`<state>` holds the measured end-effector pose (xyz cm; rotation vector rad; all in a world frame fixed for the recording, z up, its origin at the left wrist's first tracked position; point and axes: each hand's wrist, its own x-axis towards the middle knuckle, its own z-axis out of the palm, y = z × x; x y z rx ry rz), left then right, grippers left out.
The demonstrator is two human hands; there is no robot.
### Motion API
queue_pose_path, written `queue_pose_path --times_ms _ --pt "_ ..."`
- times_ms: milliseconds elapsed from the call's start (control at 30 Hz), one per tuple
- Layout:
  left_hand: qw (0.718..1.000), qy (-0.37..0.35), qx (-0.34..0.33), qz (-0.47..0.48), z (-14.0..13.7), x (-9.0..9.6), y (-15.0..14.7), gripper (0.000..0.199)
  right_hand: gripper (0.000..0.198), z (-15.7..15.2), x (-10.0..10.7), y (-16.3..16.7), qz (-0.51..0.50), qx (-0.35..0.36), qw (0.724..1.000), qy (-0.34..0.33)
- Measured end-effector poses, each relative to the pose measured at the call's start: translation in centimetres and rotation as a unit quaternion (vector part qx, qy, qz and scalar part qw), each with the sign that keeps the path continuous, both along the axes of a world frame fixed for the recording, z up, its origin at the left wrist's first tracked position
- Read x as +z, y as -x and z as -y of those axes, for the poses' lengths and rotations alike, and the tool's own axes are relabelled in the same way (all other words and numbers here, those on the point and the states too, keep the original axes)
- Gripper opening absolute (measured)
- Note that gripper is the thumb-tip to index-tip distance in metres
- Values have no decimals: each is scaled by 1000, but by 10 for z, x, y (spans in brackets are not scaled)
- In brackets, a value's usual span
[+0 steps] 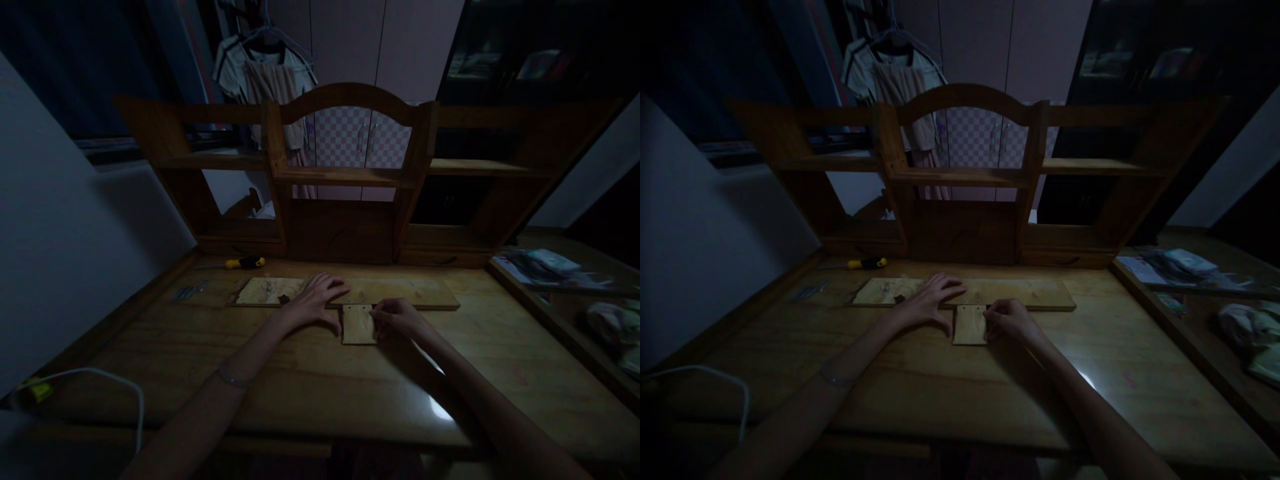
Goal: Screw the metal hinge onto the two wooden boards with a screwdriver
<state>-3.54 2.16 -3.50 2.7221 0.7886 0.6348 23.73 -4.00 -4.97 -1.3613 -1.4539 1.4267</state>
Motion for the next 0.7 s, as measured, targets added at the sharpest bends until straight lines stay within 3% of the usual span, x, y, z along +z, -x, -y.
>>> queue_pose_path --times_ms 333,567,700 --pt "1000 -2 15 7 -1 1 -3 96 38 5 2 5 24 4 1000 -11" --pt "1000 -6 18 6 -1 -1 -3 96 26 16 22 4 164 -25 978 -123" --pt "1000 9 22 8 0 -1 -2 95 27 19 23 4 212 -18 966 -150"
